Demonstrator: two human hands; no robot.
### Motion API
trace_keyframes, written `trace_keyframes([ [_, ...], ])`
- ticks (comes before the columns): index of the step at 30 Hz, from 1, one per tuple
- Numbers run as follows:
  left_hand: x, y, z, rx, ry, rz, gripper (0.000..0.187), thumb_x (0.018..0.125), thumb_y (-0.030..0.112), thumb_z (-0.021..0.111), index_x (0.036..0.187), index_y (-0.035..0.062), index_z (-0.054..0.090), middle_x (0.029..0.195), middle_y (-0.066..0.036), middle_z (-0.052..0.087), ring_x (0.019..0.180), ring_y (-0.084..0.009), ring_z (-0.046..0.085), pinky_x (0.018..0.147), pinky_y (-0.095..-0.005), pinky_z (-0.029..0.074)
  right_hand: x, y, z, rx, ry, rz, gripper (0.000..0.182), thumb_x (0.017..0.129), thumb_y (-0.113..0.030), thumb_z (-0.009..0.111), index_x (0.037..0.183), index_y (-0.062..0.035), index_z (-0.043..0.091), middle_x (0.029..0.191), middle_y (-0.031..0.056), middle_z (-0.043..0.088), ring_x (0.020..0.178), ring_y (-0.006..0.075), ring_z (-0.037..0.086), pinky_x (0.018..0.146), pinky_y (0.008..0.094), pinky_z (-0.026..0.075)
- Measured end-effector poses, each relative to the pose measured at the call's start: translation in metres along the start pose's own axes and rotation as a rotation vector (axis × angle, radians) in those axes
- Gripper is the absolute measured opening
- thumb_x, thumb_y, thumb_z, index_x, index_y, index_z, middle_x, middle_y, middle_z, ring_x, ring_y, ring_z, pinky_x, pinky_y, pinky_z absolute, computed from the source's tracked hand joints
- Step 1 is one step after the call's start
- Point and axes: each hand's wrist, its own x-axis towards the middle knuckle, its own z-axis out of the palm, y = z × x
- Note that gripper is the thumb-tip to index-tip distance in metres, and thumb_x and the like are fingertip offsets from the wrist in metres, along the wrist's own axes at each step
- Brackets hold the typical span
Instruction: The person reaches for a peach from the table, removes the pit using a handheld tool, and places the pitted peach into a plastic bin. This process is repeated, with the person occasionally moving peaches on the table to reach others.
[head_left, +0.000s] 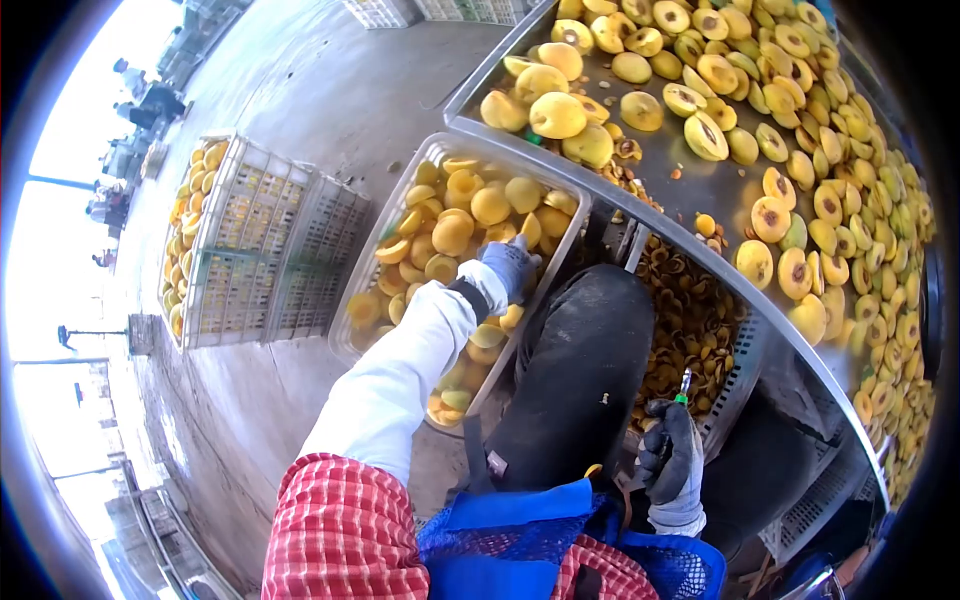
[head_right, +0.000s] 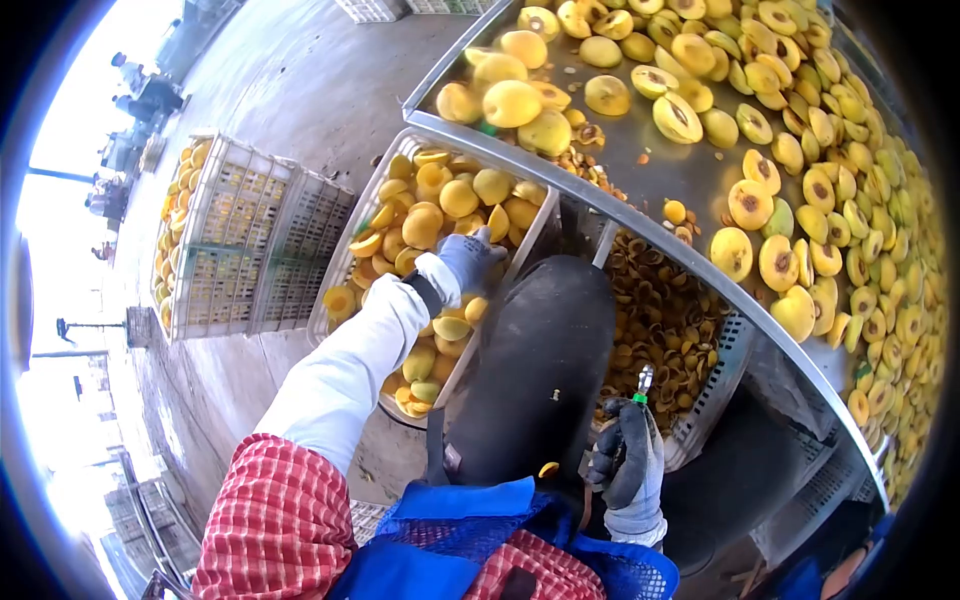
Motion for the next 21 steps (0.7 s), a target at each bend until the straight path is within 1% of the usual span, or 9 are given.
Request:
trace_keyframes([
  [5, -0.012, 0.011, 0.05, -0.133, 0.395, -0.151, 0.039, 0.086, 0.027, 0.055, 0.124, 0.0261, 0.05, 0.125, -0.01, 0.046, 0.098, -0.0311, 0.061, 0.073, -0.0452, 0.053, 0.002, 0.008, 0.0, -0.096, 0.043, -0.076, 0.032, 0.095, -0.036, 0.05, 0.105, -0.0058, 0.054, 0.06, -0.0011, 0.042, 0.042, 0.0064, 0.037, 0.036, 0.0211, 0.03],
  [6, -0.02, 0.01, 0.038, -0.22, 0.328, -0.185, 0.043, 0.082, 0.028, 0.061, 0.123, 0.0234, 0.049, 0.125, -0.012, 0.046, 0.096, -0.0315, 0.062, 0.072, -0.0446, 0.053, 0.005, 0.012, -0.003, -0.099, 0.037, -0.068, 0.032, 0.095, -0.037, 0.05, 0.105, -0.0059, 0.054, 0.06, -0.0015, 0.042, 0.042, 0.0063, 0.037, 0.035, 0.0211, 0.03],
  [9, -0.045, 0.001, 0.045, -0.382, 0.456, -0.194, 0.065, 0.069, 0.033, 0.076, 0.123, 0.0148, 0.046, 0.115, -0.015, 0.052, 0.093, -0.0321, 0.063, 0.073, -0.0427, 0.053, 0.007, 0.02, -0.003, -0.137, 0.018, -0.054, 0.033, 0.095, -0.039, 0.052, 0.103, -0.0069, 0.054, 0.059, -0.0032, 0.04, 0.043, 0.0057, 0.036, 0.037, 0.0201, 0.028],
  [10, -0.059, 0.002, 0.048, -0.589, 0.534, -0.244, 0.067, 0.071, 0.037, 0.075, 0.125, 0.0113, 0.044, 0.112, -0.016, 0.053, 0.094, -0.0338, 0.063, 0.075, -0.0415, 0.053, 0.006, 0.02, -0.002, -0.139, 0.02, -0.053, 0.033, 0.094, -0.039, 0.052, 0.103, -0.0072, 0.054, 0.059, -0.0035, 0.039, 0.043, 0.0055, 0.035, 0.037, 0.0198, 0.028],
  [14, -0.13, -0.004, 0.098, -0.794, 1.123, -0.484, 0.07, 0.076, 0.034, 0.075, 0.128, 0.0006, 0.042, 0.121, -0.018, 0.052, 0.1, -0.031, 0.06, 0.085, -0.0364, 0.05, 0.002, 0.015, 0.0, -0.214, 0.108, -0.103, 0.034, 0.093, -0.041, 0.054, 0.103, -0.0079, 0.055, 0.06, -0.0044, 0.039, 0.043, 0.005, 0.035, 0.038, 0.0188, 0.027],
  [16, -0.14, -0.031, 0.165, -1.174, 1.378, -0.628, 0.068, 0.078, 0.027, 0.074, 0.129, -0.003, 0.04, 0.126, -0.021, 0.05, 0.106, -0.0323, 0.056, 0.091, -0.0362, 0.047, 0.007, 0.018, -0.006, -0.21, 0.152, -0.105, 0.033, 0.092, -0.04, 0.055, 0.103, -0.0081, 0.055, 0.06, -0.0041, 0.041, 0.043, 0.0054, 0.037, 0.037, 0.0192, 0.028],
  [18, -0.182, -0.062, 0.176, -0.888, 1.186, -1.038, 0.068, 0.084, 0.034, 0.066, 0.137, 0.0038, 0.036, 0.133, -0.018, 0.046, 0.117, -0.0351, 0.048, 0.099, -0.0427, 0.04, 0.013, 0.023, -0.013, -0.209, 0.177, -0.097, 0.033, 0.092, -0.039, 0.056, 0.104, -0.0081, 0.056, 0.059, -0.0037, 0.042, 0.043, 0.0058, 0.038, 0.036, 0.0198, 0.029],
  [20, -0.189, -0.09, 0.247, -0.397, 0.601, -1.196, 0.07, 0.087, 0.048, 0.056, 0.144, 0.015, 0.032, 0.142, -0.012, 0.039, 0.126, -0.0385, 0.039, 0.104, -0.049, 0.032, 0.015, 0.028, -0.008, -0.256, 0.182, -0.085, 0.029, 0.091, -0.039, 0.056, 0.093, -0.0094, 0.054, 0.059, -0.0025, 0.043, 0.042, 0.0073, 0.04, 0.036, 0.0216, 0.032],
  [21, -0.192, -0.093, 0.252, -0.467, 0.525, -1.192, 0.069, 0.087, 0.048, 0.054, 0.144, 0.0156, 0.032, 0.143, -0.012, 0.037, 0.128, -0.0387, 0.036, 0.105, -0.0502, 0.029, 0.017, 0.033, -0.007, -0.278, 0.193, -0.077, 0.029, 0.092, -0.039, 0.056, 0.09, -0.0096, 0.053, 0.059, -0.0021, 0.043, 0.041, 0.0076, 0.04, 0.036, 0.022, 0.033],
])
